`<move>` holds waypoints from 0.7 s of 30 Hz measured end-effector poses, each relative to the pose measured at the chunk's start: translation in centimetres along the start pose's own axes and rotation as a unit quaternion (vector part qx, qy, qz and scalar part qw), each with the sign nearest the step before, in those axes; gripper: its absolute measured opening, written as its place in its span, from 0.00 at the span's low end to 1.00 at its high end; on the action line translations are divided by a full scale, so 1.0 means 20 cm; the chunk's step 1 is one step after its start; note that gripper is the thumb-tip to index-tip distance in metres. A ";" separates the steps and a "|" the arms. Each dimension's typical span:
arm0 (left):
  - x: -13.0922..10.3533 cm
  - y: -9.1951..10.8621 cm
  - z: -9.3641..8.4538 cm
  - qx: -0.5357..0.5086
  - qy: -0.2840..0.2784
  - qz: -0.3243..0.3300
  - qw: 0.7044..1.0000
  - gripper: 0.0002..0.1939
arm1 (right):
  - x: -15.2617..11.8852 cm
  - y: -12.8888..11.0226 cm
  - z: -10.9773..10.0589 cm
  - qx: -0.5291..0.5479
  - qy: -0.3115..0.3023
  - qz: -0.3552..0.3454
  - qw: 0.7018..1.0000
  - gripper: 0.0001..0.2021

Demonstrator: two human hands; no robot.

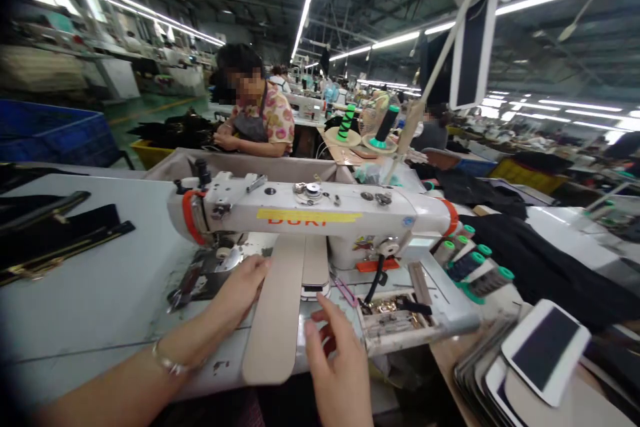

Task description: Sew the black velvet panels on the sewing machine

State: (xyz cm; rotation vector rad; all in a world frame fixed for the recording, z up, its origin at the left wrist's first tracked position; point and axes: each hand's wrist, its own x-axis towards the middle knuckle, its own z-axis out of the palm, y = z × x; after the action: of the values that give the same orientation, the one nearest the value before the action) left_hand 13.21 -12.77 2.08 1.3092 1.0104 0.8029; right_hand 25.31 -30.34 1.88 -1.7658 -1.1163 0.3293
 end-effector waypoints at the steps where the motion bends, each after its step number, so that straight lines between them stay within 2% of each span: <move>1: -0.11 -0.04 -0.07 0.005 -0.008 -0.003 1.000 0.18 | -0.04 -0.04 0.07 0.039 -0.047 0.037 0.997 0.24; 2: -0.21 -0.08 -0.14 0.020 -0.018 -0.003 1.000 0.18 | -0.07 -0.07 0.14 0.061 -0.092 0.061 0.992 0.26; 4: -0.37 -0.13 -0.30 0.049 -0.051 -0.046 0.996 0.20 | -0.11 -0.11 0.27 0.078 -0.159 0.072 0.981 0.26; 6: -0.43 -0.14 -0.46 0.113 -0.095 -0.084 0.985 0.20 | -0.10 -0.14 0.37 0.075 -0.212 0.052 0.973 0.24; 7: -0.42 -0.13 -0.54 0.172 -0.103 -0.072 0.977 0.19 | -0.08 -0.15 0.41 0.071 -0.237 0.039 0.968 0.23; 8: -0.39 -0.12 -0.61 0.245 -0.100 -0.035 0.964 0.16 | -0.05 -0.17 0.43 0.060 -0.260 0.025 0.963 0.23; 9: -0.35 -0.09 -0.67 0.324 -0.085 0.030 0.942 0.13 | -0.02 -0.19 0.45 0.042 -0.281 0.011 0.959 0.23; 11: -0.24 -0.06 -0.76 0.441 -0.061 0.175 0.878 0.08 | 0.04 -0.24 0.49 -0.015 -0.314 -0.011 0.949 0.23; 13: -0.13 -0.05 -0.80 0.501 -0.088 0.284 0.813 0.12 | 0.08 -0.29 0.52 -0.077 -0.327 -0.031 0.941 0.24; 16: 0.00 -0.08 -0.82 0.551 -0.139 0.345 0.747 0.16 | 0.13 -0.32 0.57 -0.145 -0.329 -0.064 0.931 0.25; 18: 0.04 -0.12 -0.82 0.567 -0.142 0.350 0.732 0.16 | 0.16 -0.31 0.61 -0.175 -0.324 -0.082 0.926 0.26; 21: 0.07 -0.16 -0.82 0.565 -0.126 0.354 0.735 0.18 | 0.19 -0.29 0.65 -0.191 -0.316 -0.100 0.924 0.26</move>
State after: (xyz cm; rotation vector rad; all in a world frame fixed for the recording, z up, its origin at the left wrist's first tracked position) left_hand -1.64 -5.51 -0.85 2.8996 0.7287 0.4587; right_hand 15.88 -19.07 1.44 -1.9095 -1.9145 0.6146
